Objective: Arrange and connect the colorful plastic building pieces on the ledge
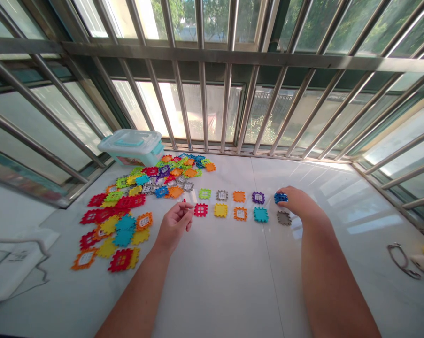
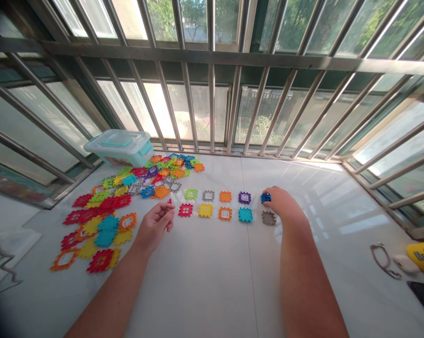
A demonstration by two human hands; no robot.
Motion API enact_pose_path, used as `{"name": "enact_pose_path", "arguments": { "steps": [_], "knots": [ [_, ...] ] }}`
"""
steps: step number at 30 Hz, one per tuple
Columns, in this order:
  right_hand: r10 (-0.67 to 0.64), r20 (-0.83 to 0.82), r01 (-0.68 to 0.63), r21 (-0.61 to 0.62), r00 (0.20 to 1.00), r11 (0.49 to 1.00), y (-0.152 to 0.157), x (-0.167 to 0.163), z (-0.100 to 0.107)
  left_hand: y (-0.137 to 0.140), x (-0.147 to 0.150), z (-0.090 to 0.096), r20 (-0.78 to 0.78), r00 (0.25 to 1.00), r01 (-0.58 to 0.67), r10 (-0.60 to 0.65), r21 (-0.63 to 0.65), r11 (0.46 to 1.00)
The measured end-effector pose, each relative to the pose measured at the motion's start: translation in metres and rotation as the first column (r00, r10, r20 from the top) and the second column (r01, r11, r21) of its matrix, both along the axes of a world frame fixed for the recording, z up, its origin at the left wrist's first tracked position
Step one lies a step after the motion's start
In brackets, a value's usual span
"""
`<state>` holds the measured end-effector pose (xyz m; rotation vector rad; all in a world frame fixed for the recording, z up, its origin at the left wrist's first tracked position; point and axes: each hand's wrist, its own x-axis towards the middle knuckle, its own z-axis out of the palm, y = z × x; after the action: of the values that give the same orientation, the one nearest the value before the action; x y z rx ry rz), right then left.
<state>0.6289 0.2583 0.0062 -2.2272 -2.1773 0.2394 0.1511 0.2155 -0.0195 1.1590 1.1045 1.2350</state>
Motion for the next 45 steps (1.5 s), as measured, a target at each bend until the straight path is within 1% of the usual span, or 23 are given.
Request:
{"name": "enact_pose_path", "arguments": {
  "steps": [11,22,32,41,45],
  "knots": [
    [-0.012,0.01,0.012,-0.003,1.0,1.0,0.0008,0.0009,-0.0033,-0.0006,0.0007,0.0038,0.0,1.0,-0.006,0.006,-0.002,1.0],
    [-0.015,0.005,0.015,-0.001,1.0,1.0,0.0016,-0.001,-0.0034,-0.0002,0.0001,0.0031,-0.019,1.0,-0.002,0.002,0.0,1.0],
    [-0.029,-0.006,0.029,0.012,1.0,0.999,0.0015,-0.0011,-0.007,0.0015,-0.002,-0.0015,-0.015,1.0,0.008,-0.008,0.002,1.0],
    [-0.013,-0.022,0.012,-0.015,1.0,1.0,0.0012,-0.0022,-0.0044,0.0002,-0.0004,0.0013,-0.019,1.0,0.007,-0.007,-0.001,1.0],
    [-0.009,-0.019,0.009,-0.009,1.0,1.0,0.0005,-0.0037,-0.0023,0.0004,-0.0008,0.0006,-0.021,1.0,0.007,-0.007,0.003,1.0]
  ]
}}
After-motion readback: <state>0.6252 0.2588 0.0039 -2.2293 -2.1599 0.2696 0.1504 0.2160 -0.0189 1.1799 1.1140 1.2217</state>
